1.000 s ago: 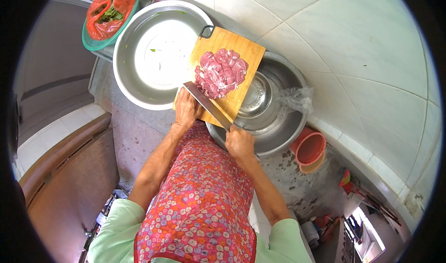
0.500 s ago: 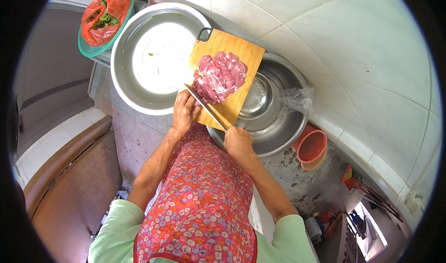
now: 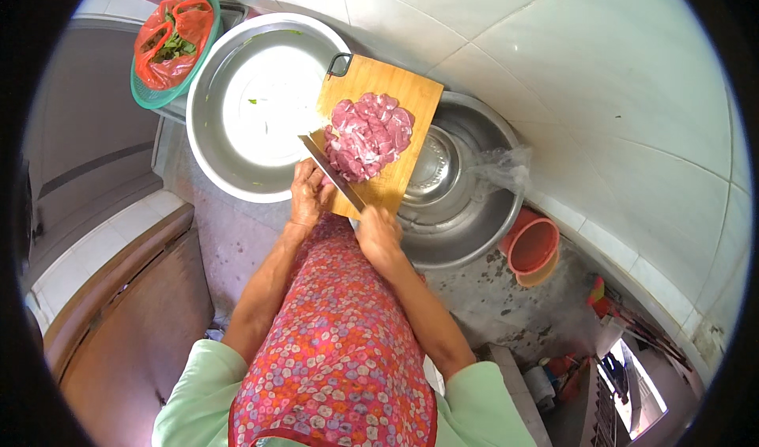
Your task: The person slices raw meat on a wooden cutting board using a cleaver. After cutting, the person transfers the meat into a metal bowl and carries it to a cooking area, where they add seasoning and stir the contents.
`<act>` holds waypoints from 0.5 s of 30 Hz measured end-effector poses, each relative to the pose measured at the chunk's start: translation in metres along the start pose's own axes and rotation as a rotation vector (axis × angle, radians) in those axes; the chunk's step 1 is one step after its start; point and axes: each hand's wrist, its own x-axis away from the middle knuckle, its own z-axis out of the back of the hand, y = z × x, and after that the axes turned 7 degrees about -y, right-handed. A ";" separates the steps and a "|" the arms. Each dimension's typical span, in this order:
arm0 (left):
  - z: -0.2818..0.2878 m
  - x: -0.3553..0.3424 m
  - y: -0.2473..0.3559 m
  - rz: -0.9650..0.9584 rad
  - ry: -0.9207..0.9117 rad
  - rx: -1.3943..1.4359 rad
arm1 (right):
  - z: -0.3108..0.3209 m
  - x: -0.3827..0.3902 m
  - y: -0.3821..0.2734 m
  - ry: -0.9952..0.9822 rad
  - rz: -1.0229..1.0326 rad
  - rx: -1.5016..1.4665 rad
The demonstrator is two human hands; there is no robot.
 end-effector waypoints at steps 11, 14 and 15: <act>-0.006 0.019 0.014 -0.090 0.072 -0.141 | 0.030 0.029 0.030 0.181 0.098 -0.171; -0.012 0.020 0.008 -0.090 0.109 -0.181 | 0.030 0.040 0.027 0.200 0.156 -0.039; -0.011 0.020 0.007 -0.080 0.088 -0.189 | 0.028 0.043 0.027 0.203 0.156 -0.010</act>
